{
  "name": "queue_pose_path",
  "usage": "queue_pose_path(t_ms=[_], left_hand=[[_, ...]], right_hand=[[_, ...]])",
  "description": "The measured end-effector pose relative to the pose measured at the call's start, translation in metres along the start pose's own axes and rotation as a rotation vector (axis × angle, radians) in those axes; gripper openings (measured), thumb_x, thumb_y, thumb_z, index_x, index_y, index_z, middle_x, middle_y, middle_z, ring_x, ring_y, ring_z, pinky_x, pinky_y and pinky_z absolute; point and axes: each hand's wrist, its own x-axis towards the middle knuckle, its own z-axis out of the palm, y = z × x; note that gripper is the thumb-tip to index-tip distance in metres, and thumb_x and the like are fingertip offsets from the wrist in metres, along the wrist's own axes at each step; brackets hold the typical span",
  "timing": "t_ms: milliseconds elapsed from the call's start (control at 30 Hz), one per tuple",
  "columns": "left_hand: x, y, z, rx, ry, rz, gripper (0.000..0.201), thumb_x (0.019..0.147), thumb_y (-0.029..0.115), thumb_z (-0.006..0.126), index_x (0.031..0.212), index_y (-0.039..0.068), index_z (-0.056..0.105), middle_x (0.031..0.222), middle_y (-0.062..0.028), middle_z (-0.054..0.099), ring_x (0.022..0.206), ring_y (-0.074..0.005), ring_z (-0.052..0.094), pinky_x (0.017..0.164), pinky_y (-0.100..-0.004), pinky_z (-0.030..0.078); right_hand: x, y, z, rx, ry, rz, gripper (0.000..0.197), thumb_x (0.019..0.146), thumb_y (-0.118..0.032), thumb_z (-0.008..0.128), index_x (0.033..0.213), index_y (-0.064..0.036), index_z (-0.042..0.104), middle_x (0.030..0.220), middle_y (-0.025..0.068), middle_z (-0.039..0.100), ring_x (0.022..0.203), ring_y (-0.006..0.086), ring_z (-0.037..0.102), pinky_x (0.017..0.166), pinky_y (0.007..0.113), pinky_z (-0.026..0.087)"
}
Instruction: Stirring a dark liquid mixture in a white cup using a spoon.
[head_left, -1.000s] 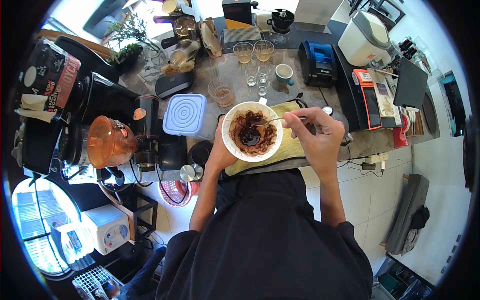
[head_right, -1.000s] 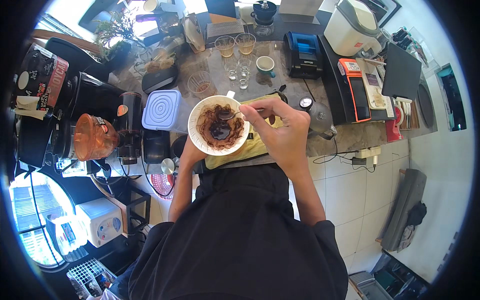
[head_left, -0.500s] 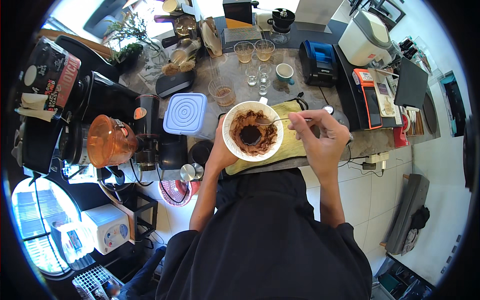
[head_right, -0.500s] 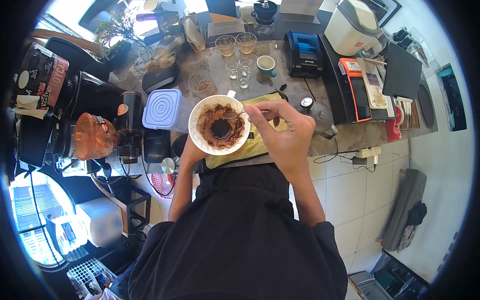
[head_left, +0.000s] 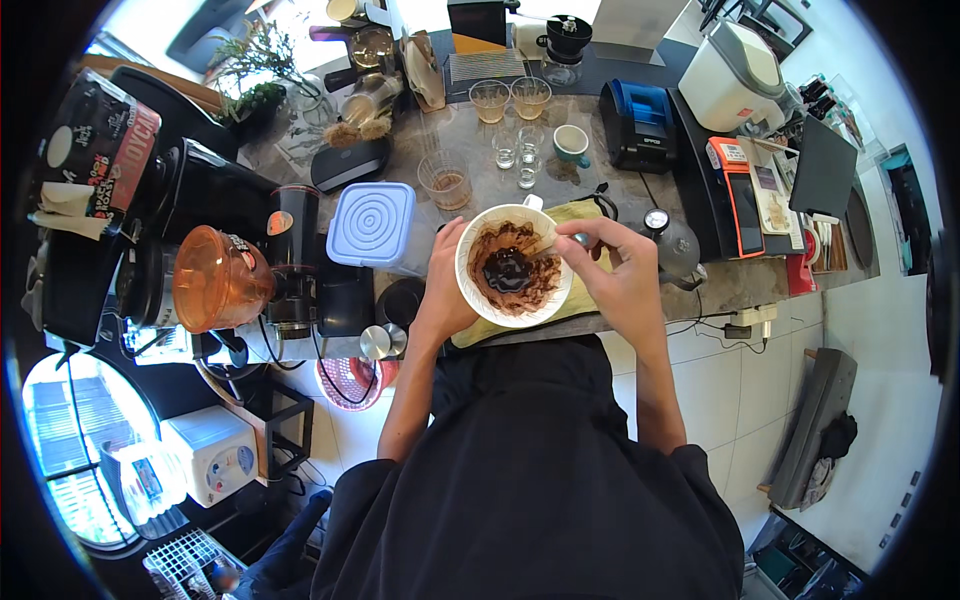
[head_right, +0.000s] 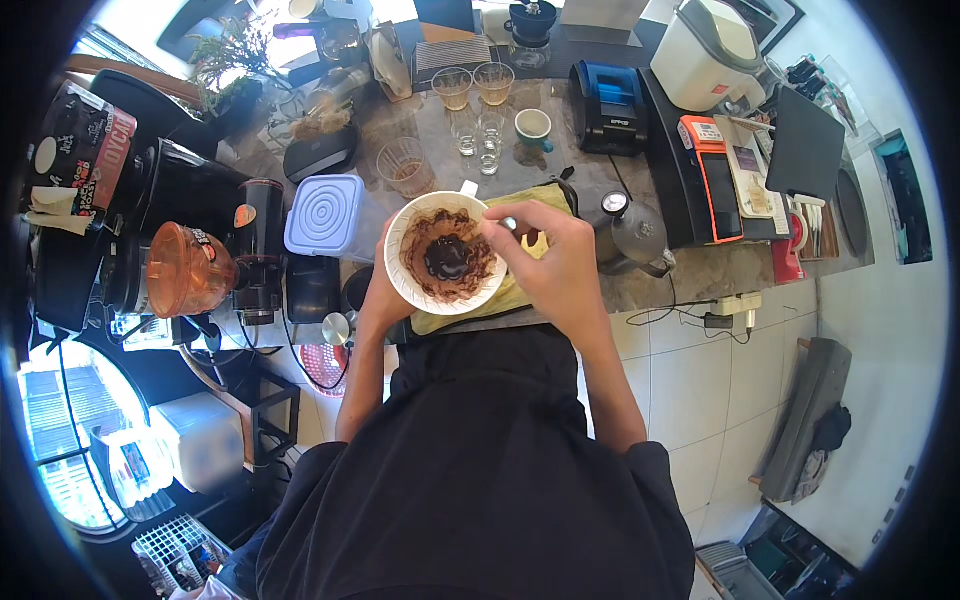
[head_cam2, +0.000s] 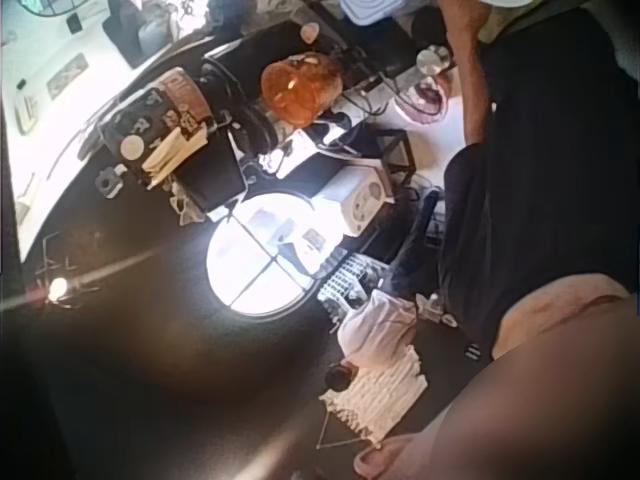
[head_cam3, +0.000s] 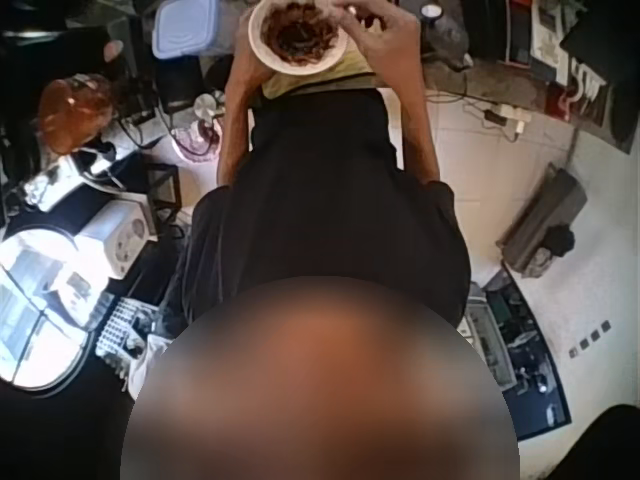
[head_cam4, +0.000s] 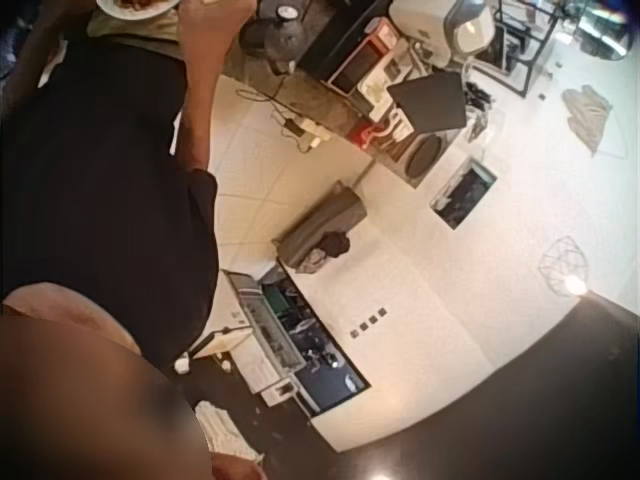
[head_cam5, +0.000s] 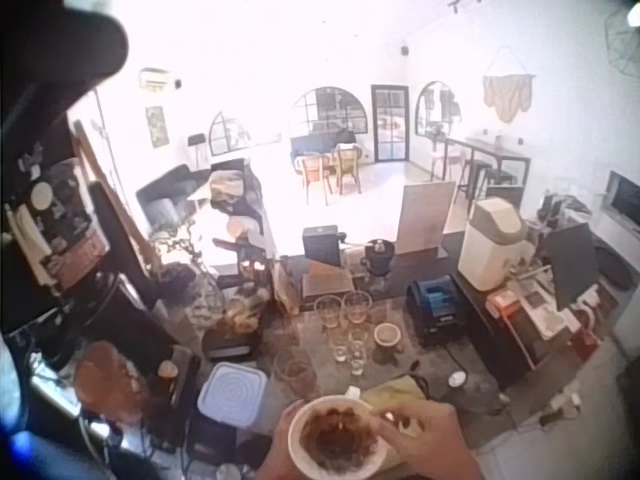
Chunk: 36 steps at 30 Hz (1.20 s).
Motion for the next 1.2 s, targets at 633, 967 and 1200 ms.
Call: queue_pose_path(t_ms=[633,967,1200], left_hand=[[-0.011,-0.016,-0.001,-0.150,-0.096,-0.228,0.072,0.059,0.016,0.089,0.123,0.001,0.061,0.129,-0.0164,0.055,0.122,-0.0314,0.050,0.106,-0.0382,0.041],[-0.009,-0.010,-0.004,-0.206,-0.111,-0.250,0.082,0.055,0.013,0.092,0.128,0.001,0.058,0.135,-0.0146,0.050,0.125,-0.0271,0.049,0.105,-0.0347,0.043],[-0.005,-0.007,-0.004,-0.185,-0.126,-0.237,0.074,0.059,0.016,0.089,0.126,0.001,0.060,0.131,-0.0159,0.055,0.125,-0.0303,0.048,0.106,-0.0372,0.040]], right_hand=[[0.011,0.017,-0.031,0.354,0.015,0.026,0.026,0.089,0.000,0.069,0.115,0.0012,0.067,0.086,-0.0008,0.062,0.077,0.0039,0.056,0.069,0.019,0.042],[0.014,-0.016,-0.042,0.065,-0.074,-0.195,0.030,0.085,0.002,0.070,0.115,-0.0018,0.068,0.082,0.0017,0.064,0.072,0.0058,0.054,0.068,0.021,0.043],[0.018,-0.016,-0.025,-0.151,-0.053,-0.256,0.028,0.082,-0.002,0.073,0.109,-0.0050,0.070,0.083,0.0051,0.068,0.067,0.0097,0.055,0.066,0.025,0.045]])
